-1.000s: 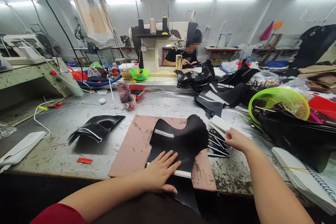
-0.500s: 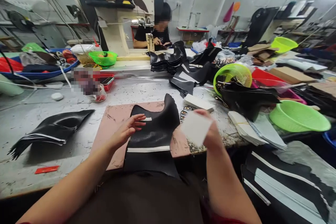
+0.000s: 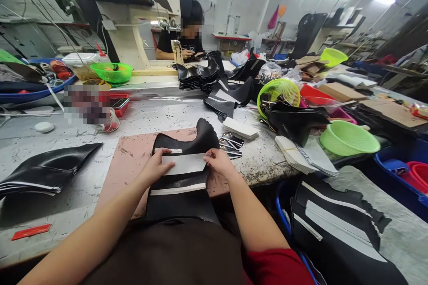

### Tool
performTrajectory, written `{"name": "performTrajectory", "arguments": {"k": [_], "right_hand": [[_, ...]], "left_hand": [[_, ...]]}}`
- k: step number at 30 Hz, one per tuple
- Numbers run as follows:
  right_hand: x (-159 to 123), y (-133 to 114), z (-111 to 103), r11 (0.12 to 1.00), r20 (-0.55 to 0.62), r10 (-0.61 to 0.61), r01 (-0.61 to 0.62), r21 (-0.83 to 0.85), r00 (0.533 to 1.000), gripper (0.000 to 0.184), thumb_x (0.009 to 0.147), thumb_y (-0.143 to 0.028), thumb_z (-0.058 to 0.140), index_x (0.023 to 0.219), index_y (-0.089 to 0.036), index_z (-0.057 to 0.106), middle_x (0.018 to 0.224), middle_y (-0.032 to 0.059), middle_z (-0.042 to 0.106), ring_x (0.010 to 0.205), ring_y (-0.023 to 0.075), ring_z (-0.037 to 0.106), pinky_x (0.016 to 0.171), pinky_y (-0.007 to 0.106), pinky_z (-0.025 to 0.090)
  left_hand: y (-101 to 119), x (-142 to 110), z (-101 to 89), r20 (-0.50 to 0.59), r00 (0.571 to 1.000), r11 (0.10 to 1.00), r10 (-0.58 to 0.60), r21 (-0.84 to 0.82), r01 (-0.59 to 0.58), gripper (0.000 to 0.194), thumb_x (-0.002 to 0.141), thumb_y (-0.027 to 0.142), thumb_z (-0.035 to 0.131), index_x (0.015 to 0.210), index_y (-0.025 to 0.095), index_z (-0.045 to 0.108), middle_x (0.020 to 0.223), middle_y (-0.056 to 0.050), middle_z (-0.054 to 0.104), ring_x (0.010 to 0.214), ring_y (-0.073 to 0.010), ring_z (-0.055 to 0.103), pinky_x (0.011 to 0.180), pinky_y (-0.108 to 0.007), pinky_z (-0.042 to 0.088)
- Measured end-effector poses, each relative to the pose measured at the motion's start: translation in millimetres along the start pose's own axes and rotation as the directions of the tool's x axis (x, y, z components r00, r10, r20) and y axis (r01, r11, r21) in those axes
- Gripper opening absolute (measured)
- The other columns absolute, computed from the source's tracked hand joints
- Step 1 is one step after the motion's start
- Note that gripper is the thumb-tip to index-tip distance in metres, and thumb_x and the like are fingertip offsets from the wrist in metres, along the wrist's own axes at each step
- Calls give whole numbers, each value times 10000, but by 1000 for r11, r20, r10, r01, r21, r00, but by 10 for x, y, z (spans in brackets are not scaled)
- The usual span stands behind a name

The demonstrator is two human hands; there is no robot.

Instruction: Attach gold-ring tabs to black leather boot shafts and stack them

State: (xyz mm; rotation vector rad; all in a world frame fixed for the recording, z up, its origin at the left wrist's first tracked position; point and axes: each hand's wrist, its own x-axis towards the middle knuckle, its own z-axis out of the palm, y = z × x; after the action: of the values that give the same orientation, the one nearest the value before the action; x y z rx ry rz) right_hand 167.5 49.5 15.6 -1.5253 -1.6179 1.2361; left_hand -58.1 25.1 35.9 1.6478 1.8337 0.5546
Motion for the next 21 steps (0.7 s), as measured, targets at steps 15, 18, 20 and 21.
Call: {"name": "performTrajectory", "arguments": {"k": [15, 18, 20, 21], "right_hand": [[-223, -26, 50, 876, -148, -134, 47, -480, 980, 184, 710, -118, 506, 862, -178, 591, 809, 72, 621, 780, 224, 578, 719, 339, 419], [-295, -113, 86, 819, -81, -238, 155, -553, 968, 206, 765, -127, 474, 929, -184, 586, 941, 93, 606, 890, 231, 556, 794, 351, 407], [-273, -106, 164, 753, 58, -367, 333, -568, 929, 194, 808, -141, 446, 927, -186, 592, 976, 80, 606, 943, 204, 542, 844, 328, 404], [-247, -78, 214, 717, 125, -421, 414, -561, 898, 199, 824, -144, 434, 936, -182, 594, 995, 76, 608, 966, 190, 538, 863, 315, 404]], "left_hand": [[59, -59, 96, -7, 989, 934, 145, 331, -135, 365, 761, 215, 517, 1125, 217, 493, 977, -93, 600, 914, -278, 576, 746, -374, 439], [107, -129, 112, 55, 899, 781, 434, 475, -406, 340, 814, 158, 432, 1136, 203, 530, 1234, -126, 511, 1122, -285, 480, 908, -415, 377], [98, -141, 166, 263, 767, 620, 585, 465, -632, 337, 847, 223, 422, 1165, 190, 529, 1302, -116, 473, 1200, -258, 426, 989, -396, 323], [76, -137, 198, 368, 708, 571, 603, 420, -705, 366, 857, 281, 427, 1202, 188, 503, 1332, -109, 446, 1232, -244, 394, 1019, -384, 292]]}}
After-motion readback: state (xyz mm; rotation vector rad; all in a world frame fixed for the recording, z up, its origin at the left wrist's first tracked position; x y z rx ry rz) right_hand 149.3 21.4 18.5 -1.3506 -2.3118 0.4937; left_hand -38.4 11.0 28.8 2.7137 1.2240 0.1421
